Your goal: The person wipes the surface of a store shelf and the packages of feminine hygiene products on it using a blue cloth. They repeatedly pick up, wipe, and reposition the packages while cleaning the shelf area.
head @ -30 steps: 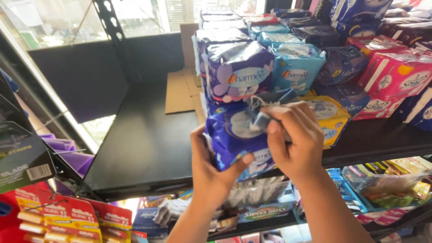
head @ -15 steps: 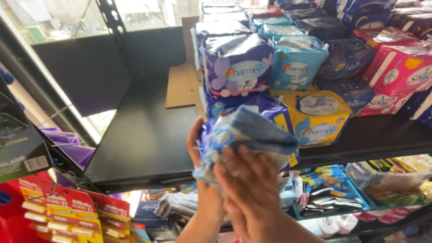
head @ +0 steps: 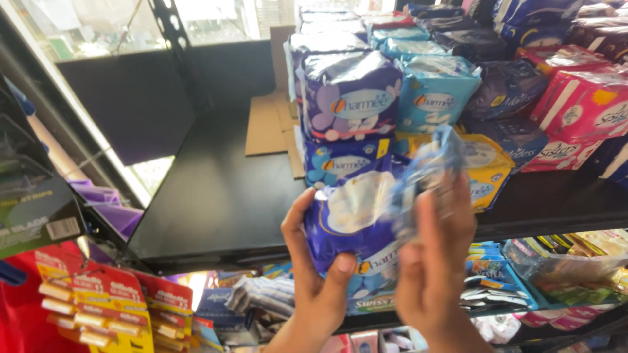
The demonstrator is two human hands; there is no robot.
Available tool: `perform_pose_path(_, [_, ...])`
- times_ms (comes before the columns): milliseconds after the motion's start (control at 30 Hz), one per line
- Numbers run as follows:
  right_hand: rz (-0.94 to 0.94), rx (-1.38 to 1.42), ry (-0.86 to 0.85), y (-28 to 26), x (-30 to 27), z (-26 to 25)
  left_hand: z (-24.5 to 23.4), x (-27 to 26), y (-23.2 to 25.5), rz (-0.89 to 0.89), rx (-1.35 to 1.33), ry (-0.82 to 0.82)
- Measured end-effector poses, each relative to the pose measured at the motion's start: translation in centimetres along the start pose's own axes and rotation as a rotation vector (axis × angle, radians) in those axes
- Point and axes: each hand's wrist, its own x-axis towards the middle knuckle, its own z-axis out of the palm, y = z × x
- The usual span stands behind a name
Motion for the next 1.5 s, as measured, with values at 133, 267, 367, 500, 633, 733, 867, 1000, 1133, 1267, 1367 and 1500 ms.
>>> perform_pose_path(133, [0.361,0.571,0.058,1.7,-1.1,-1.1,-0.6,-0.1,0.6,0.019,-0.046,-0.035])
perform_pose_path(267, [0.510,0.955,-0.138,3.1,0.0,-3.0,-1.0,-0.2,0.6,0.006,-0.172,-0.110])
perform_pose_path(367, [0.540,1.000,-0.080,3.6,-1.4,-2.4,-0.5,0.6,0.5,0.044,-0.136,-0.115])
perform_pose_path(500, [0.250,0.446,0.197,3.4,-3.1,-0.3,1.8,1.5,0.9,-0.053,-0.099,0.038])
perform_pose_path(633, [0.009,-0.103,0.204,3.0,-3.6,-0.3,2.2,1.0,1.0,-0.239,-0.457,-0.060])
perform_pose_path(733, [0.006,-0.047,0.218,2.5,-6.5,0.7,1.5,0.7,0.9,-0.310,-0.578,0.034])
perform_pose_path(867, [-0.309,-0.126,0.126,1.7,-7.9,1.7,0.2,1.2,1.0,-0.660,-0.934,0.098])
perform_pose_path(1000, [-0.161,0.077,0.099,1.5,-6.9,0.7,0.0,1.7,1.4,-0.426,-0.692,0.088])
perform_pose_path(1133, [0.031,0.208,-0.205,-2.0,0.3,-2.8,-2.1,2.0,0.5,-0.446,-0.722,0.013])
perform_pose_path(1267, [-0.118,0.128,-0.464,-2.9,4.0,-3.4,-4.4,1.3,-2.9,-0.552,-0.885,-0.064])
perform_pose_path(1367, [-0.074,0.160,-0.478,-1.6,5.4,-2.6,-4.0,1.0,-2.5,-0.574,-0.796,-0.056])
perform_pose_path(1500, [0.240,0.363,-0.465,0.3,5.9,-1.4,-3.0,1.2,-1.2,-0.645,-0.631,-0.037])
